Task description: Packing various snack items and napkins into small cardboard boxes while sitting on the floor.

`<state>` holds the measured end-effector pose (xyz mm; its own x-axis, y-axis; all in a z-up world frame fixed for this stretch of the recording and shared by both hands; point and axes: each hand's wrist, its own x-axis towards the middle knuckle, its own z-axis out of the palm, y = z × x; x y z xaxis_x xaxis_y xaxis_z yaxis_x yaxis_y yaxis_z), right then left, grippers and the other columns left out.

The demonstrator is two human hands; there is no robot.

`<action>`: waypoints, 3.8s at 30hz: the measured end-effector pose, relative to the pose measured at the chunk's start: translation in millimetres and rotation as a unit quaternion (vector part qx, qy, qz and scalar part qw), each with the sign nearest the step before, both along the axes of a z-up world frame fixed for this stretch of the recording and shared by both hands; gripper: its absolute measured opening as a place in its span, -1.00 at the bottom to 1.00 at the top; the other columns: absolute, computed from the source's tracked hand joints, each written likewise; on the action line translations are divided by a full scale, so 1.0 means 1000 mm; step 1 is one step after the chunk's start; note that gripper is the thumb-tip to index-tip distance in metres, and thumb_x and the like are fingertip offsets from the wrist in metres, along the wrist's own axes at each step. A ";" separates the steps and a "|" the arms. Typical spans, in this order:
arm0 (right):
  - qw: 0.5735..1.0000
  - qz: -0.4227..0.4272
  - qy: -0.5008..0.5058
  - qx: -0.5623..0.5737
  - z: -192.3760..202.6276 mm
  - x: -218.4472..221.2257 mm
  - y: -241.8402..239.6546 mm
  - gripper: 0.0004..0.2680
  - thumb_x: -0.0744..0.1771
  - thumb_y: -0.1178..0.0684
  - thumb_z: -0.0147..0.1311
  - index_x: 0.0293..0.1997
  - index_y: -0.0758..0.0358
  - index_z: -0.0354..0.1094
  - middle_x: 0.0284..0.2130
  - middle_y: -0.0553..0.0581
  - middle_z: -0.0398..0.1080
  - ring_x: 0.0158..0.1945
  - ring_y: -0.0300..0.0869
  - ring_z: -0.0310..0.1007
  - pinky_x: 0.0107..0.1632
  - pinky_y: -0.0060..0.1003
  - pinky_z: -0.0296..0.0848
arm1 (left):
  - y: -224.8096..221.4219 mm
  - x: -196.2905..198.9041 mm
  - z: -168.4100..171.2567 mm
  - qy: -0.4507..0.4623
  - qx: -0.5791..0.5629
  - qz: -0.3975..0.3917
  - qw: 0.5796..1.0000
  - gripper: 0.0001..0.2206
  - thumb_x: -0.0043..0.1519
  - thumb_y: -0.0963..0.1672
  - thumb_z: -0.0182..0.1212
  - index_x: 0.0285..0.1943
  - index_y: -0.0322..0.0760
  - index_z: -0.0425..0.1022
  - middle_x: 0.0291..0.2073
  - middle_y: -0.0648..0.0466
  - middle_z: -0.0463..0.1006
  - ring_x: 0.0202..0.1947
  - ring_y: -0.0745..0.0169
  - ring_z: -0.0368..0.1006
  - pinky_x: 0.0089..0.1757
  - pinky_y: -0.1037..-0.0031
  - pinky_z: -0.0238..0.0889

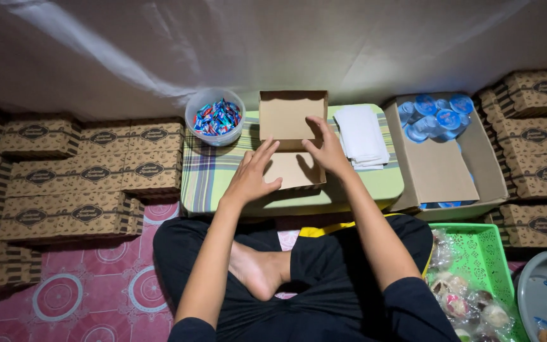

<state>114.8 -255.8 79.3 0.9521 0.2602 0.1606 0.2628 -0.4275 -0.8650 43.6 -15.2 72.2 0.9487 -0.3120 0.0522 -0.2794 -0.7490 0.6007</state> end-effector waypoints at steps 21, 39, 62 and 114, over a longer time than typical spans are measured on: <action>0.981 -0.110 -0.159 0.000 -0.011 -0.037 -0.037 -0.74 0.37 0.18 0.06 0.21 0.18 0.37 0.16 0.38 0.31 0.14 0.27 0.40 0.06 0.06 0.46 | 0.009 -0.016 -0.032 -0.076 -0.196 0.104 0.972 -0.28 0.30 0.05 0.03 0.61 -0.25 -0.10 0.53 -0.26 -0.08 0.42 -0.42 0.09 0.29 -0.09 0.09; 0.910 -0.298 -0.192 -0.216 -0.064 -0.040 -0.076 -0.83 0.45 -0.02 0.01 -0.05 0.21 0.51 -0.01 0.15 0.48 0.14 0.03 0.40 0.15 -0.04 0.31 | 0.015 -0.014 -0.063 -0.038 -0.305 0.140 0.941 -0.53 0.30 -0.02 0.17 0.35 -0.31 0.39 0.05 -0.14 0.57 -0.02 -0.01 0.57 0.08 0.24 0.33; 0.719 -0.243 0.091 0.645 -0.021 -0.123 -0.054 -0.79 0.44 -0.07 -0.05 0.14 0.10 0.40 0.14 0.05 0.46 0.20 -0.18 0.48 0.34 -0.20 0.45 | -0.015 -0.044 -0.034 -0.049 -0.372 0.334 0.865 -0.73 0.34 -0.07 0.12 0.19 -0.11 0.49 -0.07 0.04 0.60 -0.17 0.14 0.57 -0.11 0.34 0.41; 0.965 -0.201 0.009 0.167 0.004 -0.173 -0.013 -0.92 0.39 0.07 0.18 -0.09 0.18 0.53 -0.34 0.05 0.51 -0.16 -0.30 0.37 0.02 -0.22 0.45 | -0.049 -0.110 0.011 0.029 -0.491 0.264 0.829 -0.80 0.17 -0.14 0.48 -0.41 -0.25 0.51 -0.59 0.16 0.53 -0.57 0.49 0.40 -0.47 0.66 0.30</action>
